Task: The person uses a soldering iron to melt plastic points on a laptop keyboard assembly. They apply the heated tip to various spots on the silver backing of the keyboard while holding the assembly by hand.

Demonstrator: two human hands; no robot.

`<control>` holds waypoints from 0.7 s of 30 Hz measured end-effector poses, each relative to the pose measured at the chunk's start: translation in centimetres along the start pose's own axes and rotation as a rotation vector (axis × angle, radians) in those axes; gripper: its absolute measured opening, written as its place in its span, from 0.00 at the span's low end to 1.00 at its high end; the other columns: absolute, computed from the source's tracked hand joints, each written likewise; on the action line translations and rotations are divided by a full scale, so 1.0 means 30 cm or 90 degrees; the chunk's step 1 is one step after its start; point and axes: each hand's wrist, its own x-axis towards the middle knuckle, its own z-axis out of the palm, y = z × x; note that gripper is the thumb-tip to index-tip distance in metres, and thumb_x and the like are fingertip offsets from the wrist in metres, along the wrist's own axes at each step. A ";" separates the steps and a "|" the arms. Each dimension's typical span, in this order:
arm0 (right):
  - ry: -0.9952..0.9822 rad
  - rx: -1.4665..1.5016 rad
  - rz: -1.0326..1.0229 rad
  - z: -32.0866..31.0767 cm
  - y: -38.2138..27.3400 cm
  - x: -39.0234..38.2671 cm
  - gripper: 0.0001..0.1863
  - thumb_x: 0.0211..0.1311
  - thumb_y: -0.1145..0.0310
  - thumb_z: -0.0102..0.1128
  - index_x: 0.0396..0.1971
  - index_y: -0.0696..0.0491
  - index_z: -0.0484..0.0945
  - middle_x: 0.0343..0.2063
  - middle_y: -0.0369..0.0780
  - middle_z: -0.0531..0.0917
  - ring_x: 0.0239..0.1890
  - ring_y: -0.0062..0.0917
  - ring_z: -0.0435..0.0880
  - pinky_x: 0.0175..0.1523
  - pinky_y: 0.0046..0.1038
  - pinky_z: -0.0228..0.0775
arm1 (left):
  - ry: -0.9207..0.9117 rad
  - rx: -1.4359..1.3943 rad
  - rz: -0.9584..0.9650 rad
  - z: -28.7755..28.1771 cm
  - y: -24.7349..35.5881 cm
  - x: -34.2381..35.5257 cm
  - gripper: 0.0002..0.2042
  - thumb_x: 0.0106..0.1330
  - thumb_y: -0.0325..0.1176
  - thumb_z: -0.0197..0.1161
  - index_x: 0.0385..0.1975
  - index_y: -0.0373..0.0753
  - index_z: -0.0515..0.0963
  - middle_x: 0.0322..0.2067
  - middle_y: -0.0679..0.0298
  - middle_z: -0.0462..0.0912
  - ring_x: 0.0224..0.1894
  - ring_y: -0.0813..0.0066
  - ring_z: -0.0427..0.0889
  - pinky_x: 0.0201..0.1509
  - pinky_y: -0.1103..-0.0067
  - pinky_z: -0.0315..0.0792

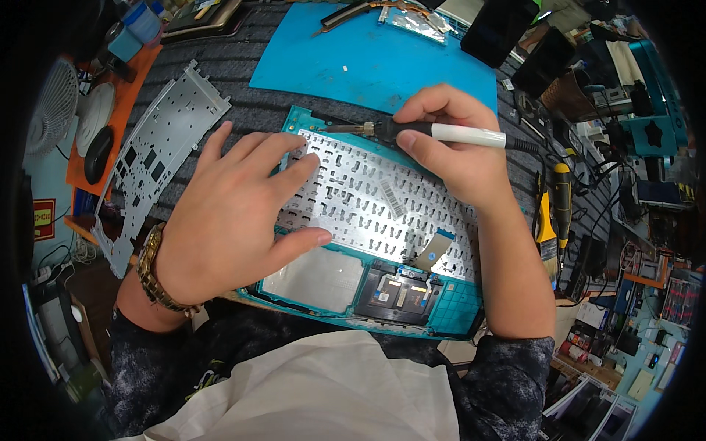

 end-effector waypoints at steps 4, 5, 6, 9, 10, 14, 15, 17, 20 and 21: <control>-0.012 -0.030 0.004 0.022 0.003 -0.002 0.11 0.62 0.78 0.75 0.44 0.58 0.84 0.36 0.33 0.86 0.35 0.11 0.79 0.38 0.18 0.70 | -0.017 -0.007 -0.006 -0.006 -0.002 0.001 0.33 0.64 0.54 0.76 0.61 0.34 0.81 0.63 0.52 0.80 0.66 0.49 0.78 0.76 0.40 0.61; -0.013 -0.029 0.005 0.024 0.003 -0.002 0.11 0.62 0.78 0.75 0.44 0.58 0.84 0.36 0.33 0.86 0.35 0.11 0.79 0.38 0.18 0.70 | -0.018 -0.007 -0.008 -0.006 -0.003 0.001 0.33 0.64 0.54 0.76 0.61 0.34 0.81 0.63 0.52 0.80 0.66 0.49 0.78 0.76 0.40 0.61; -0.018 -0.036 0.002 0.025 0.004 -0.002 0.11 0.62 0.78 0.75 0.44 0.58 0.85 0.35 0.33 0.86 0.34 0.11 0.80 0.39 0.18 0.70 | -0.016 -0.008 -0.006 -0.006 -0.003 0.001 0.34 0.64 0.54 0.76 0.61 0.34 0.81 0.63 0.52 0.80 0.66 0.49 0.78 0.76 0.40 0.61; -0.024 -0.046 -0.003 0.029 0.006 -0.001 0.11 0.62 0.78 0.75 0.43 0.58 0.85 0.35 0.33 0.86 0.34 0.12 0.80 0.39 0.18 0.70 | -0.015 -0.007 -0.007 -0.004 -0.001 0.001 0.34 0.64 0.54 0.76 0.61 0.34 0.81 0.63 0.51 0.80 0.66 0.49 0.78 0.76 0.41 0.61; -0.025 -0.050 -0.005 0.032 0.007 0.000 0.11 0.62 0.78 0.75 0.43 0.58 0.85 0.35 0.33 0.87 0.35 0.12 0.80 0.39 0.18 0.70 | -0.015 -0.005 -0.007 -0.004 -0.001 0.000 0.34 0.64 0.54 0.76 0.61 0.34 0.81 0.63 0.51 0.80 0.66 0.49 0.78 0.77 0.41 0.61; -0.026 -0.047 -0.008 0.033 0.011 -0.001 0.11 0.62 0.78 0.75 0.43 0.59 0.85 0.35 0.33 0.87 0.35 0.13 0.80 0.40 0.19 0.70 | -0.009 -0.006 -0.003 0.002 -0.004 0.001 0.34 0.64 0.54 0.76 0.61 0.33 0.81 0.63 0.51 0.80 0.66 0.49 0.78 0.77 0.41 0.61; -0.028 -0.050 -0.014 0.035 0.013 0.000 0.11 0.62 0.78 0.75 0.43 0.59 0.85 0.36 0.33 0.87 0.35 0.13 0.80 0.40 0.19 0.70 | -0.014 -0.002 -0.006 0.001 -0.003 0.001 0.34 0.64 0.54 0.76 0.61 0.33 0.81 0.63 0.51 0.80 0.66 0.49 0.78 0.77 0.41 0.62; -0.030 -0.052 -0.019 0.035 0.014 -0.001 0.11 0.62 0.77 0.75 0.43 0.59 0.85 0.36 0.33 0.87 0.35 0.13 0.80 0.40 0.19 0.71 | -0.020 0.002 -0.008 -0.001 -0.002 0.001 0.34 0.64 0.53 0.76 0.61 0.33 0.81 0.63 0.51 0.80 0.66 0.49 0.78 0.77 0.41 0.62; -0.032 -0.059 -0.008 0.034 0.013 -0.003 0.11 0.62 0.77 0.75 0.43 0.59 0.86 0.36 0.34 0.87 0.36 0.13 0.81 0.40 0.19 0.71 | -0.018 0.003 -0.006 -0.001 -0.001 0.002 0.33 0.64 0.53 0.76 0.61 0.33 0.81 0.63 0.51 0.80 0.66 0.49 0.78 0.77 0.41 0.62; -0.033 -0.061 0.000 0.033 0.013 -0.004 0.11 0.62 0.77 0.75 0.43 0.59 0.86 0.36 0.34 0.87 0.36 0.13 0.81 0.41 0.19 0.71 | -0.019 0.001 -0.006 -0.001 -0.001 0.003 0.33 0.64 0.53 0.76 0.61 0.33 0.81 0.63 0.51 0.80 0.66 0.49 0.78 0.77 0.41 0.62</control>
